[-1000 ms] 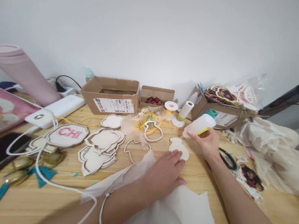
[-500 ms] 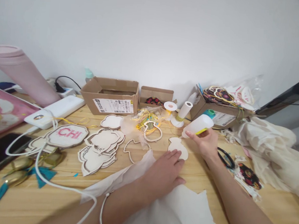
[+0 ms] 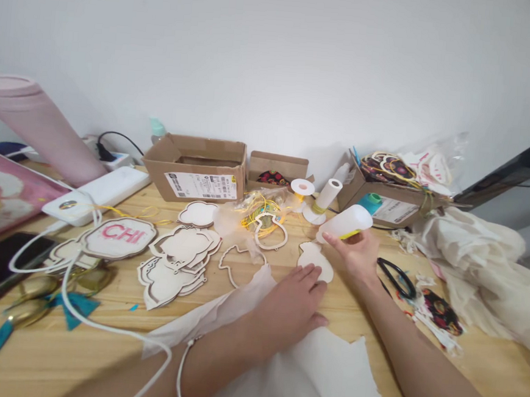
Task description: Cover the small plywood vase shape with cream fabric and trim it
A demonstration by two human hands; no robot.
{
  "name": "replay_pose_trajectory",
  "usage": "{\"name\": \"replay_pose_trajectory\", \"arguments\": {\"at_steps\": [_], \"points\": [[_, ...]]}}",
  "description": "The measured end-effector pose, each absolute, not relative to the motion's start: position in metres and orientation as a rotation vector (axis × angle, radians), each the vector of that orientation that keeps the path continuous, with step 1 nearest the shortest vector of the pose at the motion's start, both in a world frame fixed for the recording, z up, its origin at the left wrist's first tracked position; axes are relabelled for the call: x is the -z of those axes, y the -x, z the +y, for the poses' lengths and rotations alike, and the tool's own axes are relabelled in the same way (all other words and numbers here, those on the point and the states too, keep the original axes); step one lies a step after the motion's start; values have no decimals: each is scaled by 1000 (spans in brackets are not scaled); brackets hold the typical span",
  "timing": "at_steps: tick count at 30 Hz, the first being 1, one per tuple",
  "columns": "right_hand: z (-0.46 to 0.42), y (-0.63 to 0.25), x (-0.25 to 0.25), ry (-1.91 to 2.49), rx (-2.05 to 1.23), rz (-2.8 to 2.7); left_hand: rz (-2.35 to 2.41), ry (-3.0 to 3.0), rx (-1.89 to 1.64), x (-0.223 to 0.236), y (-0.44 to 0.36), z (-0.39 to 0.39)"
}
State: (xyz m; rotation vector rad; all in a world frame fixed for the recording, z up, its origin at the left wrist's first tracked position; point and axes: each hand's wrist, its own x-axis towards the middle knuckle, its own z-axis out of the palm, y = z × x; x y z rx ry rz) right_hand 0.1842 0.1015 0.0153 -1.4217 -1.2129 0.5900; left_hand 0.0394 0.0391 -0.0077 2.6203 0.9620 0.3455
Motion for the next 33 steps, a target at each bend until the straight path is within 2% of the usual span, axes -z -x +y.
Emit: {"name": "replay_pose_trajectory", "arguments": {"at_steps": [33], "points": [[104, -179, -3, 1330, -690, -1240, 978, -2635, -339, 8, -40, 38]]}}
